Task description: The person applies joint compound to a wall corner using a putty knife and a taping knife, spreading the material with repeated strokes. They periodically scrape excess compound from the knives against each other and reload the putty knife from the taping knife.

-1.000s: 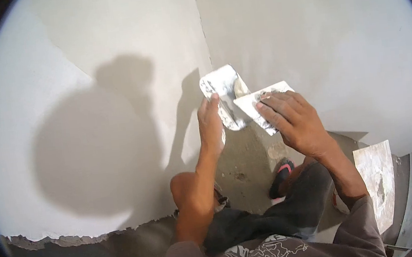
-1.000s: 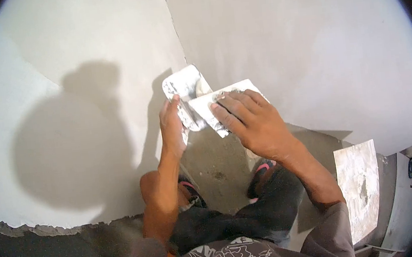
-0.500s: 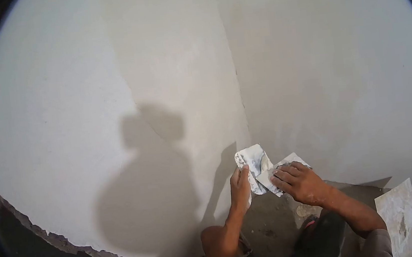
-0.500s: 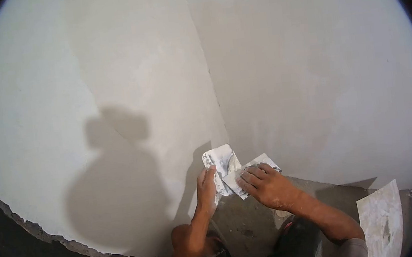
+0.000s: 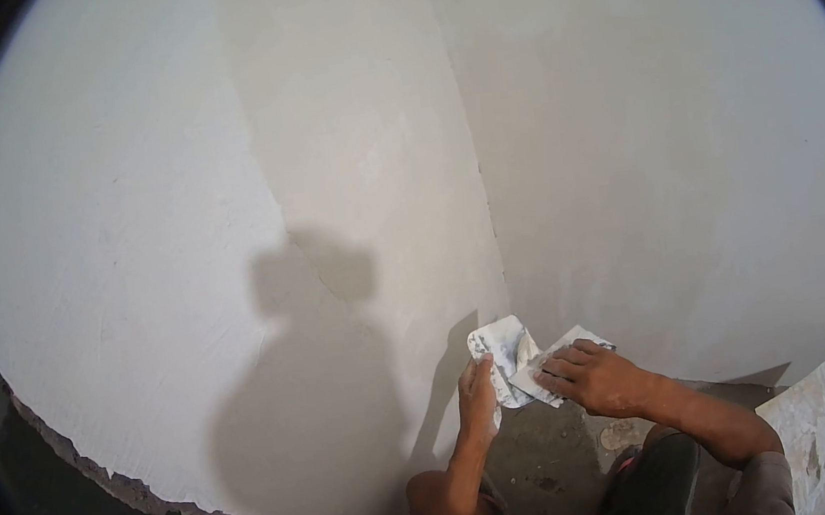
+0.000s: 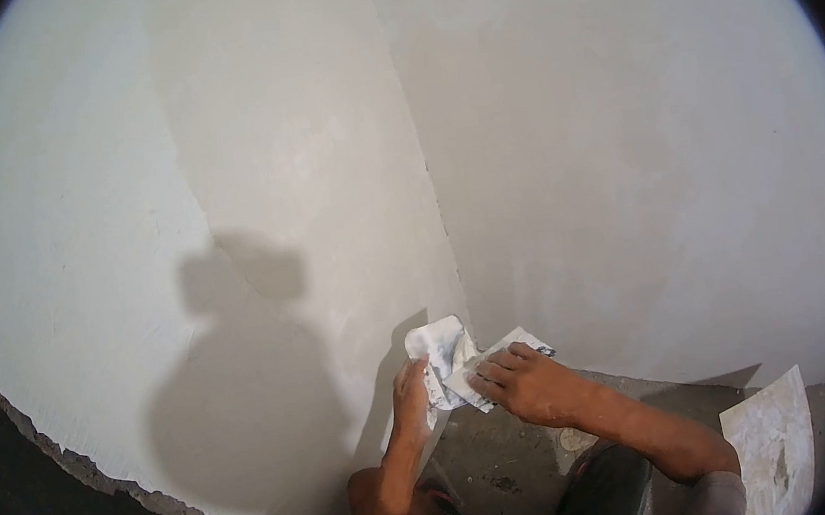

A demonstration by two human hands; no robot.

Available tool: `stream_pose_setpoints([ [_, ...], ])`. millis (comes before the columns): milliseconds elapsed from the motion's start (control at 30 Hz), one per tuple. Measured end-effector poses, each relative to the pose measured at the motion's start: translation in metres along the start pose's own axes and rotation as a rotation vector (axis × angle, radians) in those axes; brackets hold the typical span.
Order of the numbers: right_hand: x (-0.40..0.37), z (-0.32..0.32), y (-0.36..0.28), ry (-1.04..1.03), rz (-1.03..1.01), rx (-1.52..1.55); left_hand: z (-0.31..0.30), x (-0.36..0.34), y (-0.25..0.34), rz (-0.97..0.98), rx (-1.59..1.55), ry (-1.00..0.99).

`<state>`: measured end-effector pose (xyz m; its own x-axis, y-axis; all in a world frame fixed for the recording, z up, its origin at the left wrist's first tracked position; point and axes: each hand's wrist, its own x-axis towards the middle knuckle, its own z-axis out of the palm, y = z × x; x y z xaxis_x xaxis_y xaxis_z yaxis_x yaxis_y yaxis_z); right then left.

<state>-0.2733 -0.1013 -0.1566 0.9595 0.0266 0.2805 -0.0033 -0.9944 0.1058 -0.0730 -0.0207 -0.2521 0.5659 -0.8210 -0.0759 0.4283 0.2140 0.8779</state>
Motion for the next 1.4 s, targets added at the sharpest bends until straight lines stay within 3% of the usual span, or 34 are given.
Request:
stream_pose_setpoints([
  [333, 0.004, -0.009, 0.011, -0.199, 0.004, 0.135, -0.002, 0.004, -0.004, -0.020, -0.050, 0.020],
  [533, 0.005, -0.059, 0.040, -0.376, 0.091, 0.487, -0.003, 0.007, -0.009, -0.033, -0.029, 0.048],
  [633, 0.003, -0.088, 0.067, -0.260, 0.167, 0.743, 0.006, 0.004, -0.007, -0.043, -0.045, 0.079],
  [700, 0.015, -0.108, 0.080, -0.052, 0.292, 0.841, 0.011, 0.001, -0.001, -0.046, -0.069, 0.099],
  [733, 0.028, -0.103, 0.090, 0.166, 0.231, 0.785, 0.007, 0.003, -0.004, -0.048, -0.066, 0.063],
  [800, 0.052, -0.128, 0.094, 0.239, 0.528, 0.629, -0.006, 0.008, -0.012, -0.050, -0.062, -0.013],
  [833, 0.071, -0.133, 0.093, 0.384, 0.591, 0.644, -0.006, 0.008, -0.011, -0.037, -0.082, -0.010],
  [1000, 0.162, -0.142, 0.135, 0.786, 0.568, 0.821, 0.002, 0.004, -0.010, -0.050, -0.109, 0.039],
  [1133, 0.218, -0.136, 0.179, 0.952, 0.596, 0.867, -0.001, 0.008, -0.017, -0.044, -0.090, 0.045],
  [1233, 0.242, -0.133, 0.200, 1.010, 0.601, 0.583, 0.000, 0.008, -0.014, -0.046, -0.064, 0.039],
  [1400, 0.255, -0.140, 0.200, 1.003, 0.649, 0.513, 0.007, 0.002, -0.003, -0.054, -0.044, 0.070],
])
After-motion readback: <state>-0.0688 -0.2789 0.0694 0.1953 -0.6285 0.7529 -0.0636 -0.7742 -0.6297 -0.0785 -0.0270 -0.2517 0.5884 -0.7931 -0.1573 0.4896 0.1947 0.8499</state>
